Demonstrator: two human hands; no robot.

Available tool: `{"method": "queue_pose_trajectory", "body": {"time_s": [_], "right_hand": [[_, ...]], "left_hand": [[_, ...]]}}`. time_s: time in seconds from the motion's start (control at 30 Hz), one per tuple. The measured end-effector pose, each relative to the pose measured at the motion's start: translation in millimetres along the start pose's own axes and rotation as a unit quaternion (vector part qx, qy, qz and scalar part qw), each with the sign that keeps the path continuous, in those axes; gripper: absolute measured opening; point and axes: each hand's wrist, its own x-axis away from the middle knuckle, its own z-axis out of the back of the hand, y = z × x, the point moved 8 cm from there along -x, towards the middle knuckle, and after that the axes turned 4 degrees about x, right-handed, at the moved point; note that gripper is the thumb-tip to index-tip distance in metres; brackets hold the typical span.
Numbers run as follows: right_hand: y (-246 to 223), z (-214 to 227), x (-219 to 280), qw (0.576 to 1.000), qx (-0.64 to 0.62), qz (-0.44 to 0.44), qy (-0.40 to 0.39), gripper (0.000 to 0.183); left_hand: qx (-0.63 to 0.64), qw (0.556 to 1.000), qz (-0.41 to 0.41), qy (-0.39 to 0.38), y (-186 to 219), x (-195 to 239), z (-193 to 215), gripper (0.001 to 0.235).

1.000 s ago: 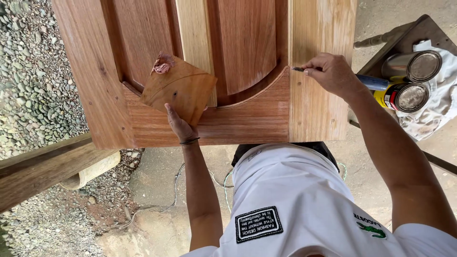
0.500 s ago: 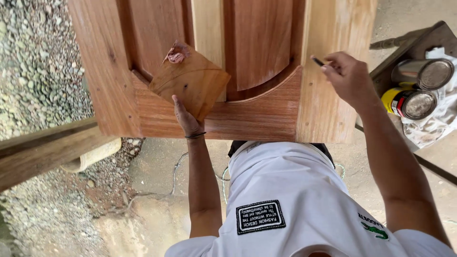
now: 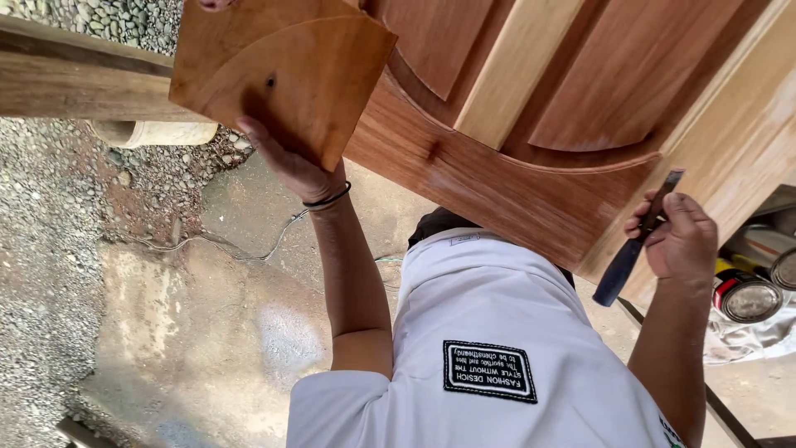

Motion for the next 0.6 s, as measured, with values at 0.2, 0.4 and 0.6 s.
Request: {"method": "queue_pose_trajectory", "body": {"time_s": [0.2,0.4,0.6], "right_hand": [[18,-39,-2,0.998,0.041,-0.026,-0.044,0.015],[25,-63,2,0.997,0.034,-0.044,-0.046,0.016],[29,-81,5,0.996,0.054,-0.047,-0.053,0.017]], "left_hand": [[0.02,0.997,-0.076,-0.024,31,-21,40,0.042],[0.045,0.994,-0.079,-0.055,25,-42,67,0.042],[0.049,0.994,-0.085,-0.058,20,-53,55,0.039]]}}
